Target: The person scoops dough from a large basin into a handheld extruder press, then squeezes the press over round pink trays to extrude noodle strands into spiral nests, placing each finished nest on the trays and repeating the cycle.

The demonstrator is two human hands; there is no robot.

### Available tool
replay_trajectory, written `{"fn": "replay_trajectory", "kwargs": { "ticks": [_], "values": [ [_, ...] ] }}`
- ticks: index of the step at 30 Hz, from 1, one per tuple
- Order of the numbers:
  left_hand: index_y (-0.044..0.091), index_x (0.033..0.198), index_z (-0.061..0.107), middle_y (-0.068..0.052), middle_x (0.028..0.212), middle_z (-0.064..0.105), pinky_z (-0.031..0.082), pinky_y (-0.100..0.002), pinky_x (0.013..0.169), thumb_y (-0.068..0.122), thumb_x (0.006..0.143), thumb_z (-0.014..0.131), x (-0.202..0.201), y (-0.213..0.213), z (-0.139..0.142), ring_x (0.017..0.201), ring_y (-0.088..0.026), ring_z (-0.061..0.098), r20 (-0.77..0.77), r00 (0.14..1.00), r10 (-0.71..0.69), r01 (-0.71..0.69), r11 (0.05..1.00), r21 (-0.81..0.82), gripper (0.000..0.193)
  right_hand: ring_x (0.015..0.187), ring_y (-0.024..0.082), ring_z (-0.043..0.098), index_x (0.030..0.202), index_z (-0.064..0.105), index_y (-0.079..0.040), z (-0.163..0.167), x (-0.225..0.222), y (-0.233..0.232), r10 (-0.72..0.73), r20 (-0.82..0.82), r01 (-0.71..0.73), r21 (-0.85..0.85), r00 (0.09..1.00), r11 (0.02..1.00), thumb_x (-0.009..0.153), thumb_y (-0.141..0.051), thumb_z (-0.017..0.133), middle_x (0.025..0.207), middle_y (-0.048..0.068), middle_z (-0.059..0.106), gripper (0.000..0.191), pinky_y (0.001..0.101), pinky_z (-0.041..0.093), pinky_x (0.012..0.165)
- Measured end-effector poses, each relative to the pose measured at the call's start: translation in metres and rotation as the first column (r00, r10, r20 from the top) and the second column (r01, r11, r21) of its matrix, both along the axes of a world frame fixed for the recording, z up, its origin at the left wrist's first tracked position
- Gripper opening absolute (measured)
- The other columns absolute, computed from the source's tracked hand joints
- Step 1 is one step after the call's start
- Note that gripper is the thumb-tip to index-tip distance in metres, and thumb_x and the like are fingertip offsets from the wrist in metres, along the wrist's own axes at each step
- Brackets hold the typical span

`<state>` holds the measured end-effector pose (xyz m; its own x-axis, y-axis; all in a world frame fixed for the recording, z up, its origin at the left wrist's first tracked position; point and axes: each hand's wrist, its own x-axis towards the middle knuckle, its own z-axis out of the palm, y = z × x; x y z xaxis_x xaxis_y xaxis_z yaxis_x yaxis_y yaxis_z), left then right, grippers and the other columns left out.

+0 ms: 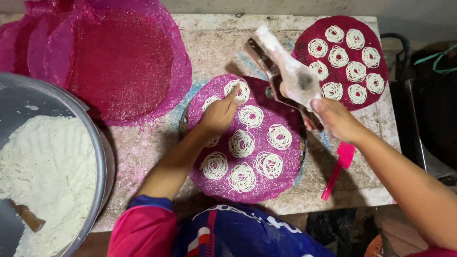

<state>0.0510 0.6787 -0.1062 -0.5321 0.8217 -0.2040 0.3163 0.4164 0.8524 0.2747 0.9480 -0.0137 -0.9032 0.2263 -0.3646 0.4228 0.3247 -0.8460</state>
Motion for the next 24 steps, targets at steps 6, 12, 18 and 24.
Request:
{"fn": "replay_trajectory", "kwargs": {
  "ticks": [6, 12, 18, 24],
  "values": [
    [-0.004, 0.165, 0.03, -0.028, 0.144, 0.049, 0.056, -0.044, 0.089, 0.042, 0.106, 0.033, -0.011, 0.05, 0.052, 0.101, -0.033, 0.066, 0.964, -0.128, -0.233, -0.681, 0.727, 0.085, 0.074, 0.08, 0.018, 0.076, 0.107, 0.068, -0.004, 0.004, 0.032, -0.001, 0.119, 0.202, -0.061, -0.273, 0.972, 0.96, 0.091, -0.076, 0.025, 0.083, 0.007, 0.077, 0.085, 0.0342, 0.06, 0.079],
    [0.011, 0.107, 0.06, -0.004, 0.104, 0.063, 0.047, -0.043, 0.103, 0.055, 0.11, 0.052, -0.001, 0.137, 0.03, 0.113, -0.024, 0.061, 0.484, 0.052, -0.873, -0.659, 0.334, 0.674, 0.045, 0.066, 0.021, 0.059, 0.114, 0.067, -0.003, 0.019, 0.037, 0.018, -0.08, 0.418, 0.189, -0.226, 0.905, 0.956, 0.097, -0.068, 0.027, 0.075, 0.008, 0.066, 0.079, 0.0394, 0.048, 0.061],
    [0.016, 0.085, 0.049, 0.001, 0.079, 0.05, 0.047, -0.039, 0.095, 0.042, 0.099, 0.054, -0.033, 0.174, 0.009, 0.08, -0.016, 0.054, 0.483, 0.104, -0.87, -0.699, 0.281, 0.657, 0.03, 0.066, 0.021, 0.063, 0.09, 0.068, 0.002, 0.016, 0.014, 0.011, -0.083, 0.217, 0.051, 0.149, 0.973, 0.988, 0.101, -0.065, 0.032, 0.072, 0.009, 0.067, 0.078, 0.0368, 0.052, 0.063],
    [0.018, 0.082, 0.048, 0.002, 0.075, 0.049, 0.046, -0.038, 0.083, 0.041, 0.095, 0.051, -0.012, 0.171, -0.004, 0.074, -0.016, 0.052, 0.625, 0.041, -0.78, -0.783, 0.364, 0.505, 0.027, 0.061, 0.02, 0.068, 0.079, 0.069, 0.0, 0.036, 0.018, 0.011, -0.063, 0.379, -0.014, 0.196, 0.923, 0.98, 0.1, -0.065, 0.024, 0.065, 0.009, 0.069, 0.081, 0.0352, 0.056, 0.062]
  ]
}}
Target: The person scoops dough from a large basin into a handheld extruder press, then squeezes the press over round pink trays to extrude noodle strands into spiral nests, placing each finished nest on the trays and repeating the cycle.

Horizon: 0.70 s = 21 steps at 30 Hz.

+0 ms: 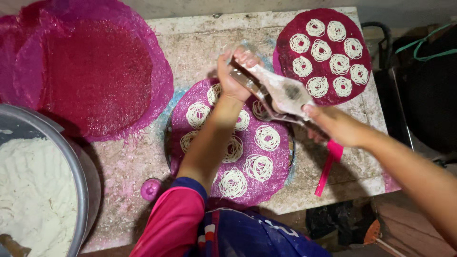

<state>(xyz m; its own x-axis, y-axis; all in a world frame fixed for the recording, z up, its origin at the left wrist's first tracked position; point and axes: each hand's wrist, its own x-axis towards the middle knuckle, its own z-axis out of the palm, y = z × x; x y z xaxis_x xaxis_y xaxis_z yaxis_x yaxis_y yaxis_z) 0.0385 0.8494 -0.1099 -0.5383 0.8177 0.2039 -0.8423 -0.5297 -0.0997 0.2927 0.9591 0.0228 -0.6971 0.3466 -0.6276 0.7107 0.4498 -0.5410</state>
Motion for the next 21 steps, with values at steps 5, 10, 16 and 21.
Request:
{"fn": "replay_trajectory", "kwargs": {
  "ticks": [5, 10, 16, 21],
  "values": [
    [0.018, 0.082, 0.045, 0.003, 0.074, 0.046, 0.047, -0.035, 0.082, 0.043, 0.098, 0.051, -0.016, 0.019, 0.008, 0.073, -0.015, 0.049, -0.084, 0.996, 0.041, -0.031, 0.993, 0.117, 0.03, 0.059, 0.021, 0.062, 0.082, 0.063, 0.001, 0.001, -0.011, 0.001, -0.043, -0.126, 0.05, 0.053, 0.991, 0.997, 0.101, -0.062, 0.035, 0.066, 0.009, 0.063, 0.072, 0.0364, 0.053, 0.059],
    [0.018, 0.08, 0.045, 0.002, 0.073, 0.047, 0.046, -0.037, 0.077, 0.044, 0.095, 0.05, -0.019, 0.003, 0.003, 0.071, -0.015, 0.049, -0.144, 0.988, 0.062, -0.061, 0.998, 0.009, 0.031, 0.057, 0.02, 0.064, 0.079, 0.066, 0.003, -0.005, -0.01, -0.013, -0.072, -0.089, 0.068, -0.041, 0.993, 0.997, 0.101, -0.063, 0.034, 0.063, 0.011, 0.065, 0.077, 0.0375, 0.052, 0.059],
    [0.017, 0.083, 0.046, 0.002, 0.076, 0.046, 0.045, -0.036, 0.08, 0.042, 0.097, 0.048, -0.001, 0.021, 0.017, 0.075, -0.016, 0.049, -0.086, 0.992, 0.094, -0.088, 0.994, 0.062, 0.029, 0.061, 0.017, 0.063, 0.088, 0.063, -0.001, 0.01, -0.009, 0.003, -0.081, -0.065, 0.091, 0.167, 0.995, 0.982, 0.099, -0.062, 0.039, 0.068, 0.008, 0.064, 0.066, 0.0341, 0.054, 0.061],
    [0.012, 0.091, 0.057, -0.002, 0.082, 0.058, 0.05, -0.038, 0.083, 0.047, 0.09, 0.035, -0.017, 0.017, 0.026, 0.082, -0.02, 0.06, 0.101, 0.992, -0.077, 0.097, 0.973, -0.21, 0.041, 0.06, 0.016, 0.057, 0.089, 0.062, -0.001, -0.002, -0.01, 0.008, -0.107, -0.211, 0.109, 0.0, 0.972, 0.994, 0.101, -0.061, 0.042, 0.07, 0.006, 0.059, 0.064, 0.0333, 0.049, 0.058]
  ]
}}
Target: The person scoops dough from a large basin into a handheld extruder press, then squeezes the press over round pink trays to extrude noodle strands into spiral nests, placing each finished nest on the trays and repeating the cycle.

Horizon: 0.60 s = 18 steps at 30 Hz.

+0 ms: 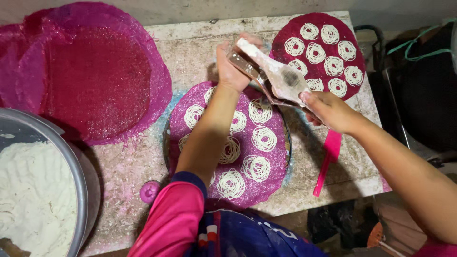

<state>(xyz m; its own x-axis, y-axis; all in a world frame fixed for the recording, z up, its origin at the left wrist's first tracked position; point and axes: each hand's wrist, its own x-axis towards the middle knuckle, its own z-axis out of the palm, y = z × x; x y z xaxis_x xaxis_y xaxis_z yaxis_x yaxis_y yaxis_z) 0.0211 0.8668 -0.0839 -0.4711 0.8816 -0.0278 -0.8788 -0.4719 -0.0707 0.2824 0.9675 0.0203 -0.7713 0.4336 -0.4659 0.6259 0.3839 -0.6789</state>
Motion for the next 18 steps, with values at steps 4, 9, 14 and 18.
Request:
{"fn": "replay_trajectory", "kwargs": {
  "ticks": [4, 9, 14, 18],
  "values": [
    [0.015, 0.12, 0.058, -0.008, 0.101, 0.072, 0.037, -0.03, 0.052, 0.062, 0.096, 0.026, 0.011, -0.015, -0.025, 0.073, -0.016, 0.062, -0.519, 0.694, -0.499, 0.087, 0.773, -0.628, 0.062, 0.06, 0.015, 0.059, 0.087, 0.062, -0.002, -0.006, 0.007, 0.009, 0.012, -0.04, -0.014, -0.042, 0.999, 0.999, 0.102, -0.059, 0.042, 0.07, 0.005, 0.061, 0.062, 0.0326, 0.05, 0.058],
    [0.007, 0.149, 0.038, -0.012, 0.107, 0.073, 0.024, -0.022, 0.037, 0.078, 0.1, 0.007, 0.027, -0.025, -0.053, 0.047, -0.006, 0.037, -0.464, 0.485, -0.741, 0.114, 0.58, -0.807, 0.092, 0.061, 0.015, 0.058, 0.09, 0.062, -0.004, -0.025, 0.009, 0.012, -0.024, -0.149, 0.022, -0.015, 0.988, 1.0, 0.102, -0.055, 0.045, 0.07, 0.005, 0.06, 0.055, 0.0326, 0.05, 0.059],
    [0.011, 0.16, 0.024, 0.002, 0.125, 0.081, 0.042, -0.029, 0.044, 0.065, 0.102, 0.024, 0.024, -0.064, -0.058, 0.045, -0.016, 0.043, -0.697, 0.152, -0.701, -0.297, 0.64, -0.709, 0.079, 0.065, 0.014, 0.058, 0.092, 0.06, -0.003, -0.053, 0.028, 0.022, -0.045, -0.319, 0.071, 0.071, 0.947, 0.995, 0.106, -0.054, 0.043, 0.073, 0.005, 0.061, 0.055, 0.0319, 0.048, 0.061],
    [0.022, 0.14, 0.068, -0.013, 0.094, 0.078, 0.056, -0.043, 0.074, 0.029, 0.098, 0.058, -0.005, -0.141, -0.055, 0.08, -0.029, 0.074, -0.621, -0.17, -0.765, -0.824, 0.456, -0.337, 0.043, 0.064, 0.017, 0.055, 0.092, 0.062, -0.001, -0.077, 0.068, 0.022, -0.206, -0.398, 0.216, -0.021, 0.894, 0.976, 0.11, -0.061, 0.034, 0.074, 0.008, 0.062, 0.069, 0.0343, 0.044, 0.061]
  ]
}}
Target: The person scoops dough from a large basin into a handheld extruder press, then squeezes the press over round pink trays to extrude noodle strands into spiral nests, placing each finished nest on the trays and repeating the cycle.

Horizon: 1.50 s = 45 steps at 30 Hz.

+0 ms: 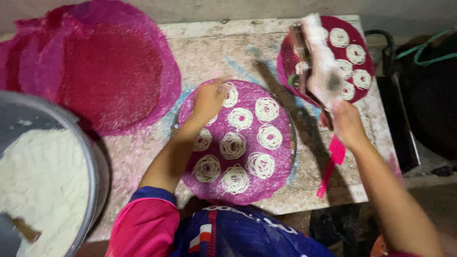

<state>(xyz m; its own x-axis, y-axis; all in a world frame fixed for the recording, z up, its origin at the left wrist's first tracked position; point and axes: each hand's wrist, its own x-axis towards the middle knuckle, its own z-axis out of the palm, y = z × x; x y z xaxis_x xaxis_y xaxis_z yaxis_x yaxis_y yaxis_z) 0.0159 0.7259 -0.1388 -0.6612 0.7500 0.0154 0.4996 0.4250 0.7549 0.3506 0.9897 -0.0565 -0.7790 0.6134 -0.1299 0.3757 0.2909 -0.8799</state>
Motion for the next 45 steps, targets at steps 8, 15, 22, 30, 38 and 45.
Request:
{"fn": "replay_trajectory", "kwargs": {
  "ticks": [8, 15, 22, 30, 38, 45],
  "values": [
    [0.003, 0.122, 0.07, -0.021, 0.119, 0.073, 0.054, -0.049, 0.087, 0.04, 0.065, 0.079, -0.085, -0.181, -0.018, 0.103, -0.039, 0.07, -0.794, 0.5, 0.346, -0.427, 0.896, 0.121, 0.069, 0.081, 0.024, 0.059, 0.123, 0.052, -0.003, -0.056, 0.064, -0.082, -0.205, -0.563, -0.045, -0.398, 0.801, 0.916, 0.1, -0.08, 0.054, 0.099, 0.009, 0.061, 0.08, 0.0429, 0.05, 0.08],
    [0.023, 0.121, 0.075, -0.012, 0.113, 0.076, 0.057, -0.048, 0.088, 0.022, 0.09, 0.079, -0.082, -0.206, -0.014, 0.101, -0.036, 0.073, -0.458, 0.721, 0.519, -0.589, 0.808, -0.012, 0.031, 0.088, 0.023, 0.058, 0.146, 0.045, -0.01, -0.064, 0.098, -0.121, -0.342, -0.561, 0.075, -0.443, 0.754, 0.893, 0.092, -0.085, 0.057, 0.11, 0.003, 0.059, 0.093, 0.0436, 0.05, 0.079],
    [0.008, 0.12, 0.069, -0.021, 0.104, 0.072, 0.053, -0.052, 0.085, 0.056, 0.067, 0.095, -0.093, -0.198, 0.063, 0.101, -0.041, 0.068, -0.365, 0.765, 0.531, -0.631, 0.733, -0.255, 0.076, 0.081, 0.022, 0.056, 0.142, 0.044, -0.011, -0.044, 0.122, -0.141, -0.361, -0.608, 0.117, -0.403, 0.707, 0.908, 0.094, -0.086, 0.054, 0.104, 0.004, 0.057, 0.089, 0.042, 0.048, 0.076],
    [0.004, 0.118, 0.075, -0.018, 0.108, 0.072, 0.053, -0.045, 0.087, 0.024, 0.099, 0.071, -0.028, -0.16, 0.132, 0.097, -0.035, 0.07, -0.342, 0.903, 0.259, -0.212, 0.963, 0.167, 0.028, 0.083, 0.022, 0.055, 0.14, 0.046, -0.01, -0.032, 0.136, -0.167, -0.385, -0.6, 0.136, -0.418, 0.701, 0.898, 0.094, -0.088, 0.049, 0.103, 0.006, 0.057, 0.091, 0.043, 0.047, 0.082],
    [0.023, 0.12, 0.077, -0.009, 0.093, 0.061, 0.054, -0.042, 0.071, 0.006, 0.09, 0.06, 0.143, -0.124, 0.122, 0.089, -0.028, 0.065, -0.423, 0.885, -0.194, 0.249, 0.965, 0.078, 0.038, 0.09, 0.023, 0.053, 0.147, 0.045, -0.01, -0.032, 0.135, -0.176, -0.402, -0.587, 0.17, -0.41, 0.703, 0.896, 0.094, -0.088, 0.045, 0.109, 0.004, 0.053, 0.094, 0.0415, 0.045, 0.08],
    [0.013, 0.129, 0.068, -0.011, 0.102, 0.061, 0.056, -0.043, 0.07, 0.012, 0.087, 0.06, 0.2, -0.123, 0.058, 0.098, -0.029, 0.064, -0.494, 0.779, -0.387, 0.416, 0.908, -0.055, 0.044, 0.086, 0.021, 0.055, 0.149, 0.046, -0.007, -0.027, 0.137, -0.19, -0.362, -0.582, 0.127, -0.405, 0.728, 0.906, 0.095, -0.086, 0.046, 0.11, 0.006, 0.057, 0.096, 0.0421, 0.048, 0.08]
  ]
}}
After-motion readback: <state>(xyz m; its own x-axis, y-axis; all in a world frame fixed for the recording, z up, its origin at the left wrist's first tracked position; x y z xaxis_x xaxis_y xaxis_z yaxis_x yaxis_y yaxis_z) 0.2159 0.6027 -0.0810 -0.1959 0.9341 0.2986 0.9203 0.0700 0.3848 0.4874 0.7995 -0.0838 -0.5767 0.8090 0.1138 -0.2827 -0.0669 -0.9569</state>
